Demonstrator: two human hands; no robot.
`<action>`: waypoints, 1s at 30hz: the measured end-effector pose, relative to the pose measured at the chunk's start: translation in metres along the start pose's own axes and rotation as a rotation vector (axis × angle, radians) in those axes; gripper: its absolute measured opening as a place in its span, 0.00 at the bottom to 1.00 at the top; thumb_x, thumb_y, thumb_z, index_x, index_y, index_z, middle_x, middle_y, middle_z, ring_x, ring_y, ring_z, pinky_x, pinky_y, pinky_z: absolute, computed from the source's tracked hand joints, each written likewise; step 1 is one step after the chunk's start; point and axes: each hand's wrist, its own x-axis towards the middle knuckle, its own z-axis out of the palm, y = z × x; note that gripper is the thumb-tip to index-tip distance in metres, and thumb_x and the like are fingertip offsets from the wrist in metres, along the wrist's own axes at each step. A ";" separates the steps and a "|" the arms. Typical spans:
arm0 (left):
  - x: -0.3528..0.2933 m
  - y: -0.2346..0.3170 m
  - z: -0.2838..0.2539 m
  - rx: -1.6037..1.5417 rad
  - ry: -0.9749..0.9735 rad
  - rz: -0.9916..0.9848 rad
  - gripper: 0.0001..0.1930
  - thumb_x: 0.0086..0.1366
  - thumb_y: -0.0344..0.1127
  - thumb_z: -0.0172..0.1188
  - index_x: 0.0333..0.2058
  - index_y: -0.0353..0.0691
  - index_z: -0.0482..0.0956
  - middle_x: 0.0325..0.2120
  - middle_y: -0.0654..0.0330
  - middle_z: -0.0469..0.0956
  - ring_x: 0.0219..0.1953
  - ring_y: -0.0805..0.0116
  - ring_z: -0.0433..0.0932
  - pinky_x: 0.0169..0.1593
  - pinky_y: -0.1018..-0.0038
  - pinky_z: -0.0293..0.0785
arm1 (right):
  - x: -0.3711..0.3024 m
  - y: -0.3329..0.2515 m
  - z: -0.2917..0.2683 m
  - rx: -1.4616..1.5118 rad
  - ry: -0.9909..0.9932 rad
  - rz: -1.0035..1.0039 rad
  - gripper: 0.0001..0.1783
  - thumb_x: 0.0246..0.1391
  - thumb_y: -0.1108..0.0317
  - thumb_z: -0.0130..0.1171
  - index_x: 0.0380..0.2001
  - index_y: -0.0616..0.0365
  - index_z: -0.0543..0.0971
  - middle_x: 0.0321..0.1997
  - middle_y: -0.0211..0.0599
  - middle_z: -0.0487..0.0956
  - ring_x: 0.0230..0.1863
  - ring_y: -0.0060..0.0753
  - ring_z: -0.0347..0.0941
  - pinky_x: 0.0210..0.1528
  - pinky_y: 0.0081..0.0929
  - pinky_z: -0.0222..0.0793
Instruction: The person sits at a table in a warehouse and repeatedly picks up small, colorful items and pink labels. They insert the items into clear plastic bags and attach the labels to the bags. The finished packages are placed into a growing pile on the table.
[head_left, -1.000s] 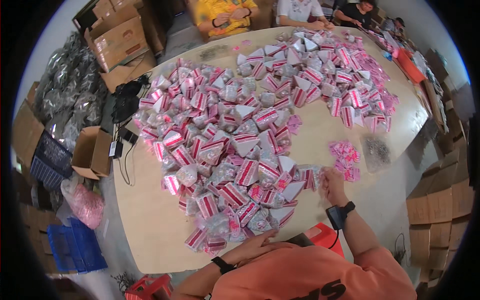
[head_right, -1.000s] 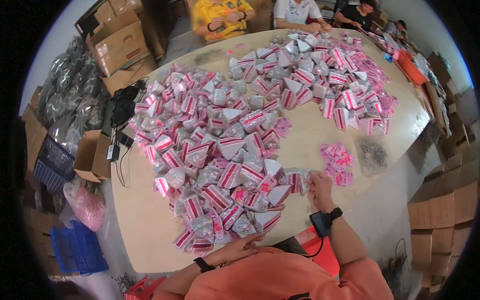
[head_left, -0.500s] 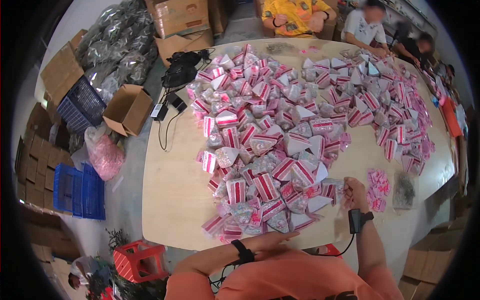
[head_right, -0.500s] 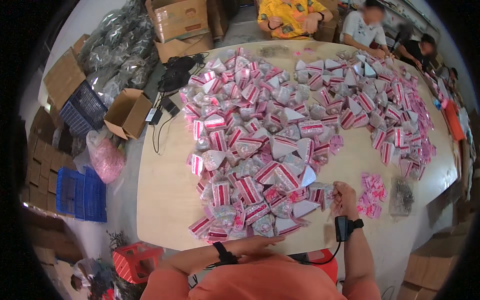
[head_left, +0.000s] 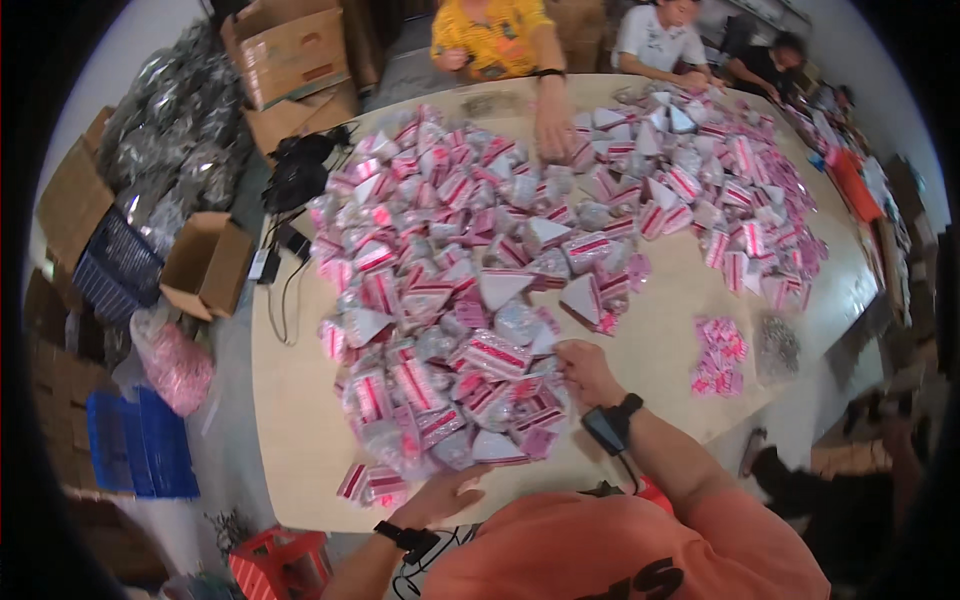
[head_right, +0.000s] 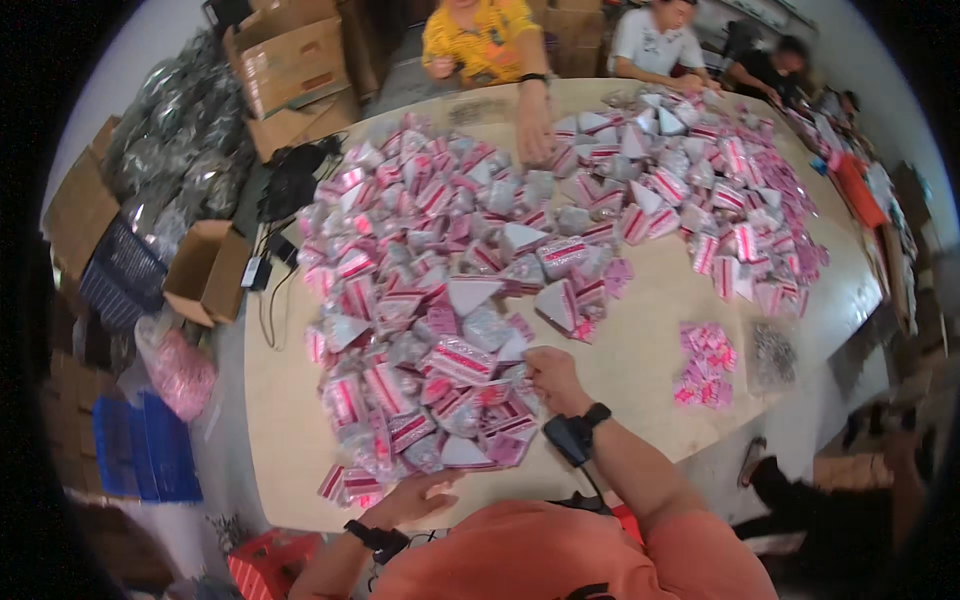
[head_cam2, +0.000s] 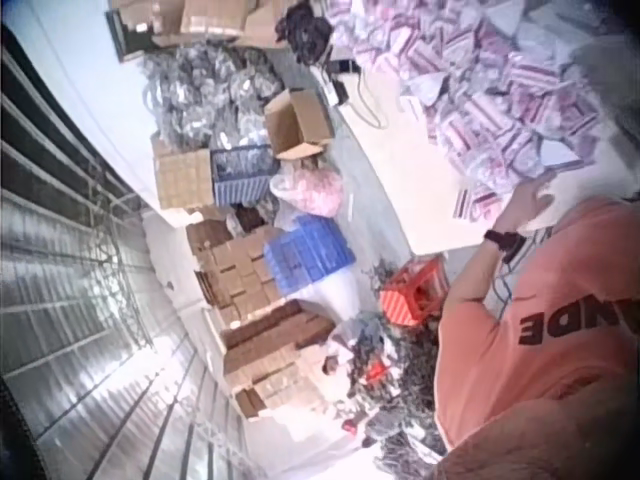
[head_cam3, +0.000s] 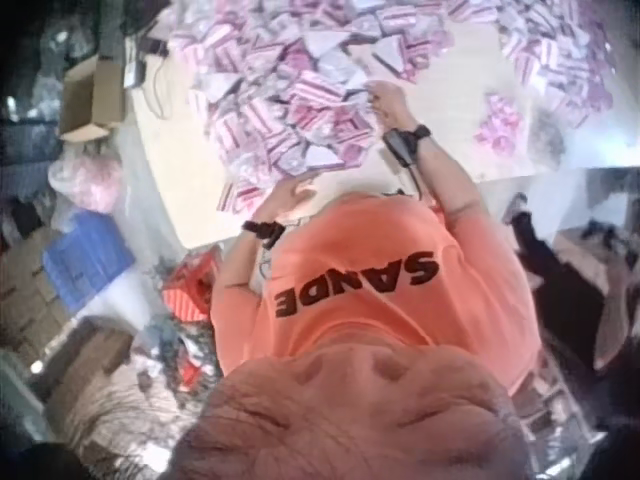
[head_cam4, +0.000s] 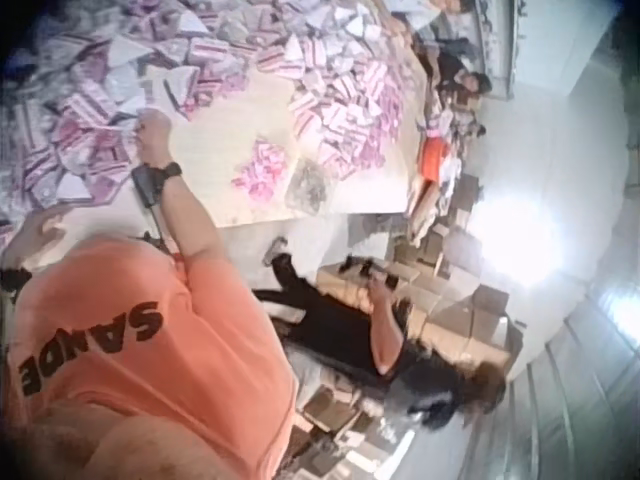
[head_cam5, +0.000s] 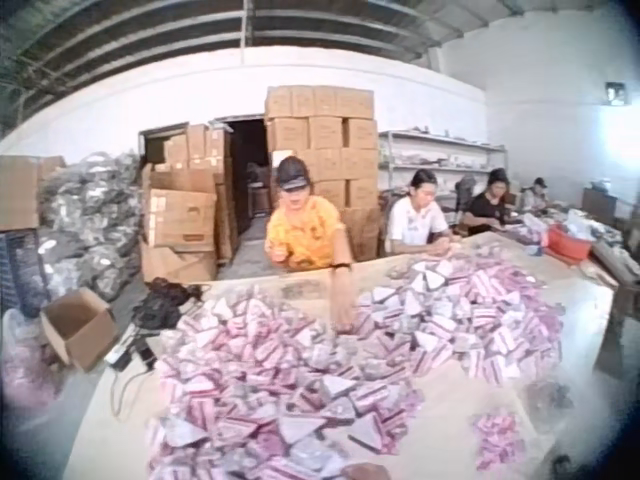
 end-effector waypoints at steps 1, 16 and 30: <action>0.000 -0.003 -0.003 0.031 0.025 -0.006 0.30 0.61 0.42 0.58 0.61 0.50 0.61 0.43 0.46 0.77 0.47 0.48 0.75 0.48 0.61 0.71 | 0.002 0.002 0.009 0.010 -0.002 0.002 0.07 0.53 0.68 0.58 0.32 0.60 0.76 0.21 0.29 0.73 0.14 0.16 0.61 0.13 0.16 0.53; 0.021 0.121 -0.017 -0.052 0.018 -0.062 0.23 0.62 0.36 0.59 0.55 0.37 0.67 0.40 0.52 0.79 0.44 0.64 0.78 0.46 0.71 0.73 | 0.042 -0.094 -0.066 0.111 0.046 -0.156 0.05 0.54 0.68 0.57 0.31 0.58 0.77 0.22 0.27 0.72 0.17 0.14 0.60 0.17 0.16 0.55; 0.284 0.240 -0.012 -0.184 -0.204 0.152 0.26 0.60 0.36 0.57 0.57 0.37 0.65 0.51 0.49 0.71 0.55 0.58 0.71 0.56 0.68 0.67 | 0.179 -0.156 -0.185 -0.206 0.308 -0.403 0.12 0.50 0.70 0.59 0.37 0.66 0.80 0.28 0.29 0.77 0.30 0.19 0.70 0.32 0.20 0.65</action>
